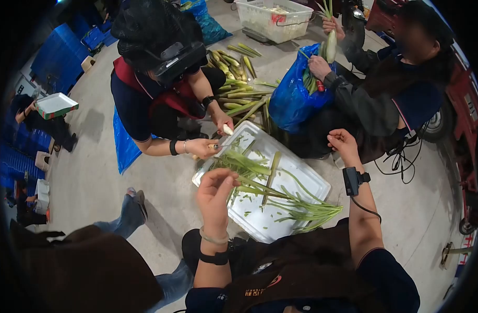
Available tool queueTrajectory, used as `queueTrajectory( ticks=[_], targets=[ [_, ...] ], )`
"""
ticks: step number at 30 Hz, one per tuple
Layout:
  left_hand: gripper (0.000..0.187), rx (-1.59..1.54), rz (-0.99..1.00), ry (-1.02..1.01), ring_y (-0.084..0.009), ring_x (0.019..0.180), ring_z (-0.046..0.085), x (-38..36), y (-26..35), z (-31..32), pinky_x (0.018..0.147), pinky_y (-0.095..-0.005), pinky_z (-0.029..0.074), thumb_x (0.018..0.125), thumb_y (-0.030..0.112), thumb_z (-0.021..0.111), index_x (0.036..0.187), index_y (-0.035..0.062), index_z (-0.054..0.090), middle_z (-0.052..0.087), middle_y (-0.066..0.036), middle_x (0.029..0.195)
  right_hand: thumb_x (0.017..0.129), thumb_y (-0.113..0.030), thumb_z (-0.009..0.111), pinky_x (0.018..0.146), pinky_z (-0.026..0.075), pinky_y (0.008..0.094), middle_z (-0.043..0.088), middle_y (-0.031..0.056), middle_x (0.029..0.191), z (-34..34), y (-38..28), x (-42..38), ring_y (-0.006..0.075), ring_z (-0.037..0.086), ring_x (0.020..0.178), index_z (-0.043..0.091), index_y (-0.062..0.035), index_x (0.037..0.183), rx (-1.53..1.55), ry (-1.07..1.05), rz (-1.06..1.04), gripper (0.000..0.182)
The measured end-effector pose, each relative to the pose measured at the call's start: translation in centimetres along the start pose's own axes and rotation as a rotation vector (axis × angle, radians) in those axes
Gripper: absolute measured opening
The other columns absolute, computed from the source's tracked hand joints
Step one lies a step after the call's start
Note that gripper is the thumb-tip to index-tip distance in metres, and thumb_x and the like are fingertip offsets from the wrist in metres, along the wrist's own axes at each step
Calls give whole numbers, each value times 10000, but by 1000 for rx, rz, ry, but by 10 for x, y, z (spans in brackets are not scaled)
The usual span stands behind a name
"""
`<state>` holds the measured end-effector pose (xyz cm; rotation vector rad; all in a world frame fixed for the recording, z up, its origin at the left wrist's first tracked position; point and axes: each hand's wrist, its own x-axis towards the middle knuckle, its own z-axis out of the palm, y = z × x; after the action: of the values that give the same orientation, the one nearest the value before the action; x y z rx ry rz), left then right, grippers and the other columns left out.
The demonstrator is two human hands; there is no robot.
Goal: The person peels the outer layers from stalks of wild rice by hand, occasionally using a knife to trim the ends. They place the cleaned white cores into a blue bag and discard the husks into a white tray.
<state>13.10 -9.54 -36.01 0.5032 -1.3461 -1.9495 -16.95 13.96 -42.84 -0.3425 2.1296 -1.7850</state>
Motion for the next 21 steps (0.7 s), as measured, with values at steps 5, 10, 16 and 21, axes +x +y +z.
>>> queueTrajectory(
  ticks=[5,10,16,21],
  targets=[
    [148,56,38,-41,-158,816,610,-5,-8,5,749,-286,513,868,-10,584,1014,-29,580,638,-106,917,823,-124,685,587,431,215,623,25,799,-1,5,1,92,586,680,615,-34,977,8,7,-40,192],
    [149,100,28,-131,-148,854,607,-11,-16,14,764,-274,513,875,-34,573,1024,-30,579,623,-99,953,818,-106,692,558,436,226,621,23,762,-2,11,3,94,583,642,615,-38,935,44,-10,-73,156],
    [135,147,-7,-198,-127,808,612,-17,-33,30,752,-254,500,874,-23,575,1007,-19,589,642,-81,910,821,-110,697,575,447,223,620,23,757,-1,5,2,93,587,656,620,-33,926,38,2,-55,151],
    [134,239,-3,-303,-134,828,612,-22,-42,41,758,-266,524,873,-25,579,1007,-25,587,630,-86,916,823,-115,699,584,449,212,622,14,749,-4,6,1,87,590,664,627,-33,921,36,-19,-50,147]
  ],
)
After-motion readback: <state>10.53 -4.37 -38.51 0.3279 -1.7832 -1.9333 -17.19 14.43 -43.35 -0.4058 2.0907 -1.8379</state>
